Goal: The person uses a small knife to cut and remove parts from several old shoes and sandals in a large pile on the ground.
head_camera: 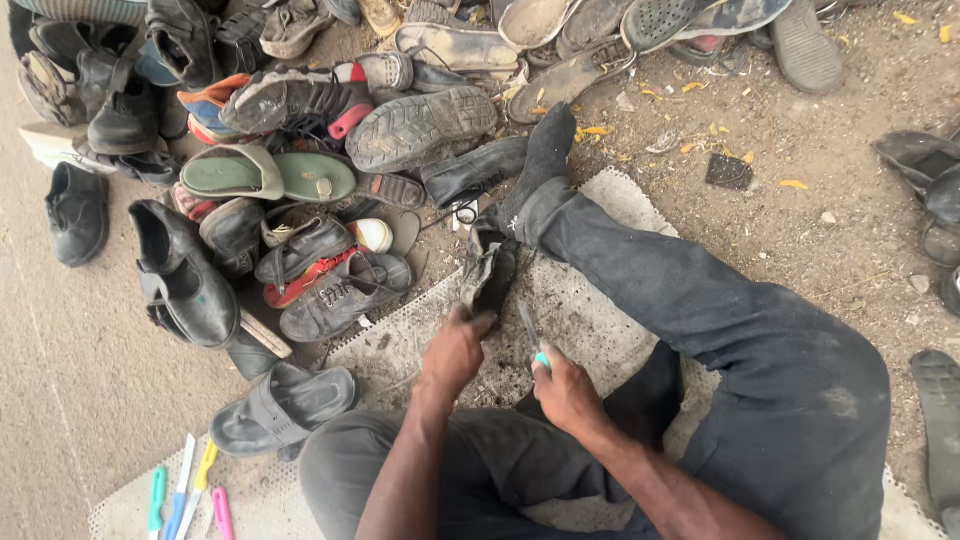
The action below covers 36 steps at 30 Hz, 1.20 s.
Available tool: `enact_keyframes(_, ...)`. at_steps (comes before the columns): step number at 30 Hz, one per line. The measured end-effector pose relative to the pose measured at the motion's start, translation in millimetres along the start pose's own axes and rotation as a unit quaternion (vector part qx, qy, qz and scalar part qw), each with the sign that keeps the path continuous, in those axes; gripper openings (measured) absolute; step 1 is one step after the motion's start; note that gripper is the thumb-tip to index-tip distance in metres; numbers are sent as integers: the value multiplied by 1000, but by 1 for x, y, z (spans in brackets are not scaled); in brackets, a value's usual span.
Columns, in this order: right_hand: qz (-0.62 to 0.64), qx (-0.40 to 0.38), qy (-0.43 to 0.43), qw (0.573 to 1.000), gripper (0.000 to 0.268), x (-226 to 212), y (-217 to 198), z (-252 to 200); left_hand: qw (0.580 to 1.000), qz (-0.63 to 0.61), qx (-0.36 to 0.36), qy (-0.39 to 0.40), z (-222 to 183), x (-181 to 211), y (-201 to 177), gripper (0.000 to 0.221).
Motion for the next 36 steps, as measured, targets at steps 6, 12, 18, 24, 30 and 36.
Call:
enact_keyframes(6, 9, -23, -15, 1000, 41, 10, 18, 2, 965, 222, -79, 114, -1, 50, -39, 50)
enact_keyframes(12, 95, -59, 78, 991, 42, 5, 7, 6, 845, 336, -279, 309, 11, 47, -25, 34)
enact_keyframes(18, 202, -194, 160, 946, 33, -35, -1, -4, 915, 191, -156, 320, 33, 21, -10, 30)
enact_keyframes(24, 145, -178, 127, 965, 34, -47, 12, 6, 929, 173, -176, 275, 24, 17, -7, 29)
enact_keyframes(30, 8, -177, 96, 979, 34, -23, 30, 38, 889, 247, -136, 361, 14, 47, 14, 14)
enact_keyframes(36, -81, -126, -37, 988, 35, 19, 66, 36, 917, 177, -107, 341, 16, 55, 22, 16)
Point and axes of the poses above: each hand's wrist, its own z-axis towards the middle knuckle, its own y-axis out of the palm, x = y × z, the point moved 8 cm from there along z, towards the middle knuckle, and after that the axes turned 10 degrees about x, right-handed, at the moved point
